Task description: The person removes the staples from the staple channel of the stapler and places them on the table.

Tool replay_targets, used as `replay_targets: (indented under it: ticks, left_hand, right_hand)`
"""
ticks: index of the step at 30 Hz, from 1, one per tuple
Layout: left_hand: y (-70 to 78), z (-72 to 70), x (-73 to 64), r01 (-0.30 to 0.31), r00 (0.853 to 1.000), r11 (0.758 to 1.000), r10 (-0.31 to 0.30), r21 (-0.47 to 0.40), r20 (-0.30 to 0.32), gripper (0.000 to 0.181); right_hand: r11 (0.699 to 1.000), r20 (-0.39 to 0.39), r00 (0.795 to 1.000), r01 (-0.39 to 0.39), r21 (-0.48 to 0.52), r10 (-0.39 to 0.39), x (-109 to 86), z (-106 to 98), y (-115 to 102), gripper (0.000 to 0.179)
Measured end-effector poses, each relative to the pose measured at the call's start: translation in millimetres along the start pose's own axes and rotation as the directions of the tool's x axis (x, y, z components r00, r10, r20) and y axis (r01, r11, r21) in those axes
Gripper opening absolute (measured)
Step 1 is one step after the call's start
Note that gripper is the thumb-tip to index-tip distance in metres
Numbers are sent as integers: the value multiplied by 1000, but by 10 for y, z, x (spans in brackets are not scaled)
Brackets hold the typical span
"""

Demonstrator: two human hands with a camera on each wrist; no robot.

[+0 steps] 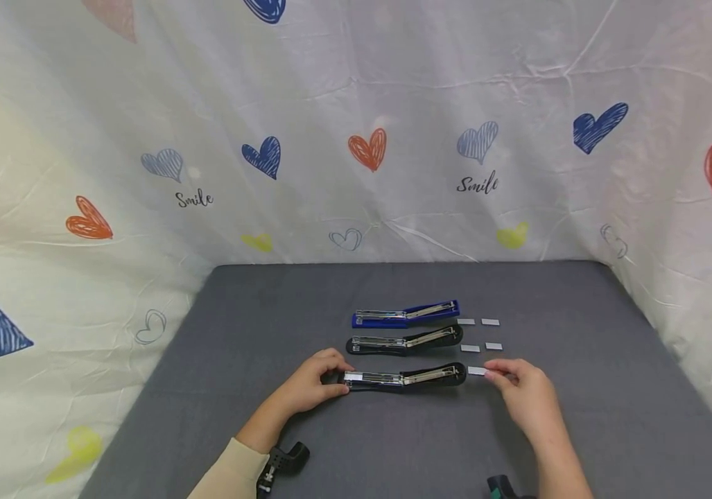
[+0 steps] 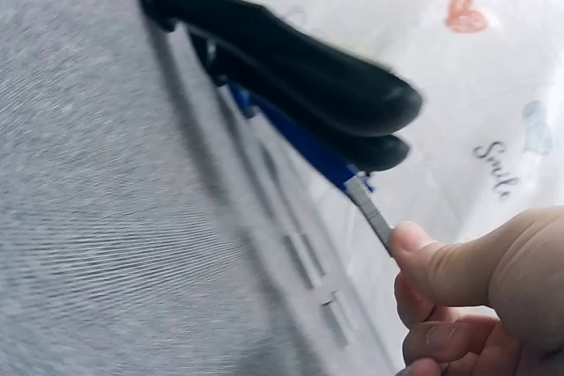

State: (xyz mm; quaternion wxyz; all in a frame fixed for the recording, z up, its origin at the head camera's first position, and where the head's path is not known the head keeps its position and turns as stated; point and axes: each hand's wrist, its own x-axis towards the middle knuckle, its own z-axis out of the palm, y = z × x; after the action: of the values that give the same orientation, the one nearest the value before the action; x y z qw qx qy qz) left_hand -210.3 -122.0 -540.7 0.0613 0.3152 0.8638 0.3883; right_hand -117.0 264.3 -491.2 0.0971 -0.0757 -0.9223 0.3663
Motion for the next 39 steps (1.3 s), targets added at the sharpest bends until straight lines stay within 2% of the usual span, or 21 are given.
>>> replay_targets:
  ticks: [6, 16, 28, 34, 39]
  left_hand:
    - [-17, 4, 3, 1, 1000, 1000, -1, 1, -1, 27]
    - [-16, 2, 5, 8, 1000, 1000, -8, 0, 3, 27]
    - [-18, 2, 3, 0, 1000, 1000, 0, -7, -1, 25]
    - [1, -18, -12, 3, 1000, 1000, -3, -7, 2, 25]
    - [15, -30, -12, 1, 1000, 1000, -1, -10, 6, 25]
  right_hand:
    - [998, 71, 997, 15, -58, -11, 35, 160, 66, 14]
    - [989, 94, 996, 19, -148, -5, 39, 253, 98, 9]
    - [985, 94, 995, 50, -165, -34, 39, 212, 78, 14]
    - [981, 44, 992, 122, -151, -117, 63, 138, -2, 19]
    - [984, 6, 990, 140, -112, -140, 65, 51, -141, 21]
